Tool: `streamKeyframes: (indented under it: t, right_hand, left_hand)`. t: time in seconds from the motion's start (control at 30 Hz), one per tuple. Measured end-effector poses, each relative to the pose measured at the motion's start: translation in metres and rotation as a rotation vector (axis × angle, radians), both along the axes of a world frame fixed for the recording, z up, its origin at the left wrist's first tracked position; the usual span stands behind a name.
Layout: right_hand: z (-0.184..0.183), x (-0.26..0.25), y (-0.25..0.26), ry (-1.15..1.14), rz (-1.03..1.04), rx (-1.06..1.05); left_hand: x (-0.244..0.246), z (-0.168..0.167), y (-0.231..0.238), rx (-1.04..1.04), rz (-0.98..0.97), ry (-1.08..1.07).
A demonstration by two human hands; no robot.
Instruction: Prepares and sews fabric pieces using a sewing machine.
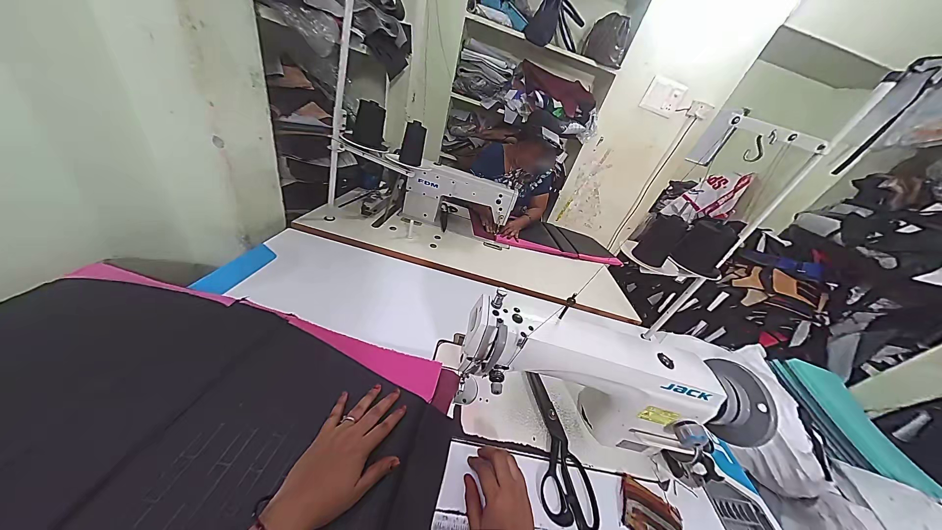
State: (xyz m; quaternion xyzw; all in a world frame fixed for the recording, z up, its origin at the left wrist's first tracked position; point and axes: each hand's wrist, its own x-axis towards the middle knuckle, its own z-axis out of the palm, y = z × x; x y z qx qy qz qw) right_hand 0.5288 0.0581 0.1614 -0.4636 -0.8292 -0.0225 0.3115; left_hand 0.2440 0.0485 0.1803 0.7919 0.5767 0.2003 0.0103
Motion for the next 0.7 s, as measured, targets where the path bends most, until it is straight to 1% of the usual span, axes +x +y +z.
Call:
streamKeyframes:
  t: [0.7]
  right_hand:
    - [0.0007,0.0001,-0.0008,-0.001,0.006,0.005]
  left_hand:
    - [0.0005,0.0001,-0.0005,0.009,0.007,-0.005]
